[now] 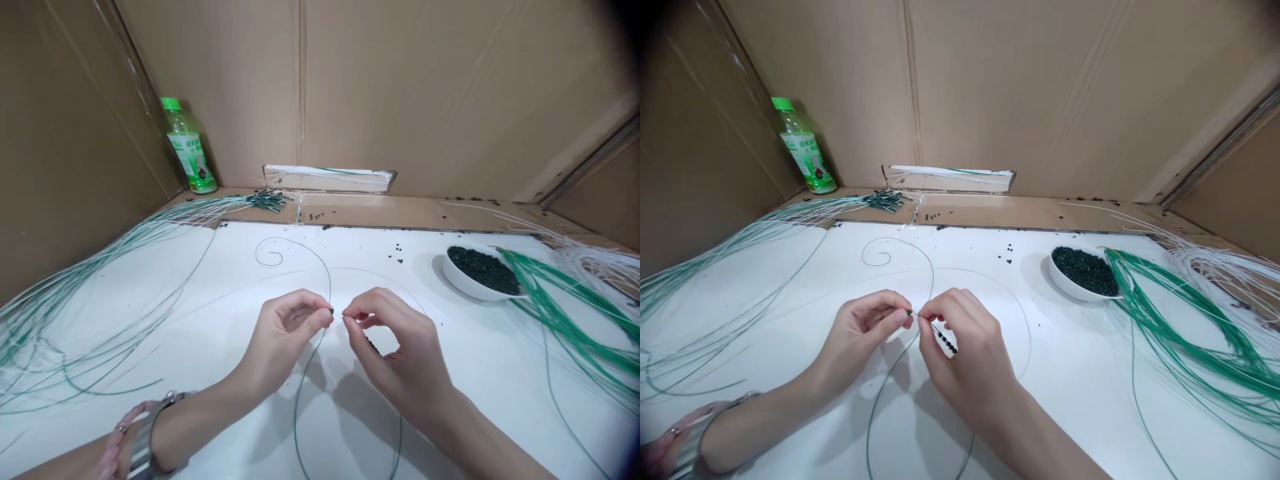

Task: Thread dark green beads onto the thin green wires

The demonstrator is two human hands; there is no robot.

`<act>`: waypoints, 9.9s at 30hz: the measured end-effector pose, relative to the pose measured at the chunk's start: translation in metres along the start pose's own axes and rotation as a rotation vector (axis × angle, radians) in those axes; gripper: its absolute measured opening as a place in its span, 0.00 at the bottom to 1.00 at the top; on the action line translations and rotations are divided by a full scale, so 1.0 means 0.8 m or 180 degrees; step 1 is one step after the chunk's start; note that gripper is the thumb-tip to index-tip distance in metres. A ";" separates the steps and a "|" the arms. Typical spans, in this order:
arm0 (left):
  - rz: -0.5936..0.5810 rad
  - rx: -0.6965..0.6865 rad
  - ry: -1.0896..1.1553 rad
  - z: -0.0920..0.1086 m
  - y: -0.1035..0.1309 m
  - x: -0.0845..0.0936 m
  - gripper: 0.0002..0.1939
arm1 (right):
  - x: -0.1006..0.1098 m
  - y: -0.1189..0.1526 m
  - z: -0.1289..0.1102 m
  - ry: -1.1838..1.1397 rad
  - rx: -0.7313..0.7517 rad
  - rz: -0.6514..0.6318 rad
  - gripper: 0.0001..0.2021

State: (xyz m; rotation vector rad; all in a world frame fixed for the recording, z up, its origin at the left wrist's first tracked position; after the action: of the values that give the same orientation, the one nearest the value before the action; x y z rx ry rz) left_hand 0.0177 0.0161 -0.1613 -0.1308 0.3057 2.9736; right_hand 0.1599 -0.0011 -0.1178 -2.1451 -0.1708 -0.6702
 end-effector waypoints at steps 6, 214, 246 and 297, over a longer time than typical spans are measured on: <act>-0.0028 -0.0080 -0.0222 0.007 0.001 -0.003 0.04 | -0.003 0.000 -0.002 0.0210 0.0210 -0.0105 0.06; -0.0740 0.0495 0.1125 -0.015 -0.017 -0.011 0.09 | -0.013 0.006 0.021 -0.1031 -0.0948 0.0164 0.03; -0.0766 0.0055 0.0685 -0.002 -0.015 -0.008 0.10 | -0.008 0.001 0.012 -0.0908 -0.0533 0.0042 0.06; -0.0261 -0.0605 -0.0145 0.013 -0.008 0.001 0.04 | -0.004 0.003 0.011 -0.0532 -0.0611 -0.0058 0.05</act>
State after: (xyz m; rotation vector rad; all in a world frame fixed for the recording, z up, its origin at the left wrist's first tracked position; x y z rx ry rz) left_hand 0.0175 0.0248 -0.1527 -0.0938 0.0114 2.9137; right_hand 0.1617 0.0043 -0.1254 -2.3879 -0.2236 -0.5353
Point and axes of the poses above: each hand's wrist, its own y-axis away from the middle knuckle, its own x-axis out of the back of the hand, z = x × y, the point moved 5 cm from there along -y, towards the middle knuckle, and after that the axes turned 11 degrees about x, right-handed, at the moved point
